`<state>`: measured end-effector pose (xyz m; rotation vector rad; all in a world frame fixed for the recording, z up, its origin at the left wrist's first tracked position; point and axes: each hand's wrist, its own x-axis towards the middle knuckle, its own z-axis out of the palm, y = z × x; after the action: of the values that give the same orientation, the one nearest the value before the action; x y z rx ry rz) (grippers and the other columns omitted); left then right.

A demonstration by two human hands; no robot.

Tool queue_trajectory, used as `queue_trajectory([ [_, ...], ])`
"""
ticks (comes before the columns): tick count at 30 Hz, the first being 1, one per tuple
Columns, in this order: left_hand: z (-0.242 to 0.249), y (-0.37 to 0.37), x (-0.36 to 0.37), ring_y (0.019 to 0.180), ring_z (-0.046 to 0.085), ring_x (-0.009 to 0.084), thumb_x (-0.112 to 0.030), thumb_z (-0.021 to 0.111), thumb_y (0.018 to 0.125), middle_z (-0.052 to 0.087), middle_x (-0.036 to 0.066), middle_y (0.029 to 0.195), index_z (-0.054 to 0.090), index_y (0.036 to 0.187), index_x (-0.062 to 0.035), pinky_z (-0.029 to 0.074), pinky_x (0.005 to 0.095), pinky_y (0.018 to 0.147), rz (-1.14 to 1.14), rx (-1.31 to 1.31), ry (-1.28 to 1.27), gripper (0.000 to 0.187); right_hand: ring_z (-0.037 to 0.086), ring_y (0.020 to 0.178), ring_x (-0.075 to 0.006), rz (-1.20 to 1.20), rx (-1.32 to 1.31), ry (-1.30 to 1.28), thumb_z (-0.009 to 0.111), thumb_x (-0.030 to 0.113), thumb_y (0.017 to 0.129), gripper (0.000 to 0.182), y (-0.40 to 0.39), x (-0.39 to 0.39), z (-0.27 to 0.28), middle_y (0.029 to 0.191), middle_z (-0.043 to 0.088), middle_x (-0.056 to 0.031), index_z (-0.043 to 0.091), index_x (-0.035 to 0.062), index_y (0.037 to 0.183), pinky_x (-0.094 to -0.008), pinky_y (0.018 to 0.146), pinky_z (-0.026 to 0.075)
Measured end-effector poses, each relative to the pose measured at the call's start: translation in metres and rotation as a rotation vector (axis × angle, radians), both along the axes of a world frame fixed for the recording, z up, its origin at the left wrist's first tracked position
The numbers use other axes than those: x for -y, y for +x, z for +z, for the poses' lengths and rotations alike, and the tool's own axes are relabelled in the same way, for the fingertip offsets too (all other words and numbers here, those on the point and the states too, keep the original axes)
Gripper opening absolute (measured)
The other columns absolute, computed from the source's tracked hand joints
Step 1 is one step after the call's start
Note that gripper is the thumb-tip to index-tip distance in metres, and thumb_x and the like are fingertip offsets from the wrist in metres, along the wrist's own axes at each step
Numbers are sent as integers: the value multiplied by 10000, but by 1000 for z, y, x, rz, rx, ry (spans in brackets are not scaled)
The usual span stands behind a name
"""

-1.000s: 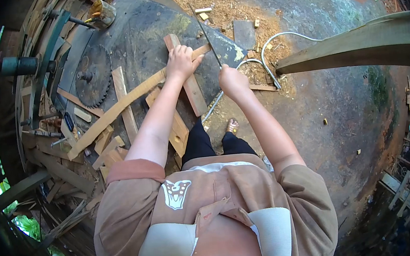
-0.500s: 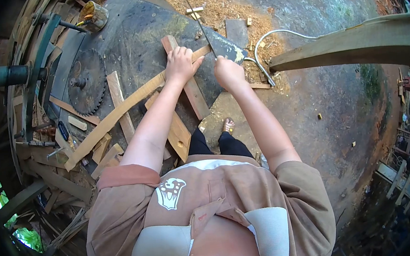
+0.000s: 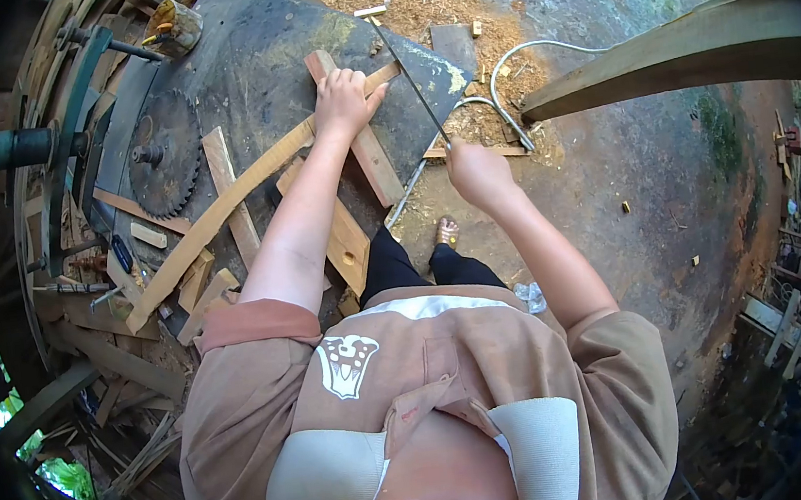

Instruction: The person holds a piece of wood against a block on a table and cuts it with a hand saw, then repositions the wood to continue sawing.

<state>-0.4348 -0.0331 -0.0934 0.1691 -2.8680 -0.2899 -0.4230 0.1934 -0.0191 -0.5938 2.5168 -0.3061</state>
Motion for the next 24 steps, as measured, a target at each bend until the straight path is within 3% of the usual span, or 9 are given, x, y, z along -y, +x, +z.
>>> queue_trajectory([
  [9, -4, 2, 0, 915, 498, 273, -449, 535, 798, 562, 105, 829, 560, 767, -45, 366, 401, 852, 3, -29, -7, 406, 602, 886, -342, 72, -13, -24, 400, 132, 832, 220, -65, 64, -22, 945, 616, -193, 554, 9, 930, -431, 751, 476],
  [14, 1, 1, -2, 975, 481, 267, -459, 509, 811, 570, 107, 891, 568, 809, -51, 292, 491, 936, 29, 49, -58, 413, 615, 805, -360, 10, -121, -125, 383, 129, 834, 211, -47, 53, -39, 840, 629, -203, 547, 16, 902, -442, 701, 485],
  [19, 0, 3, -2, 996, 478, 257, -458, 505, 813, 565, 100, 918, 570, 843, -55, 271, 491, 969, 37, 90, -25, 410, 601, 684, -373, 10, -73, -88, 408, 219, 869, 231, 3, -3, -23, 714, 606, -213, 518, 15, 874, -485, 622, 460],
  [24, 5, 1, -2, 990, 480, 247, -454, 504, 811, 559, 91, 900, 569, 848, -62, 279, 474, 971, 38, 109, -16, 399, 598, 696, -370, 32, -32, -69, 411, 242, 878, 247, 8, -13, -15, 719, 606, -204, 512, 17, 874, -475, 627, 461],
])
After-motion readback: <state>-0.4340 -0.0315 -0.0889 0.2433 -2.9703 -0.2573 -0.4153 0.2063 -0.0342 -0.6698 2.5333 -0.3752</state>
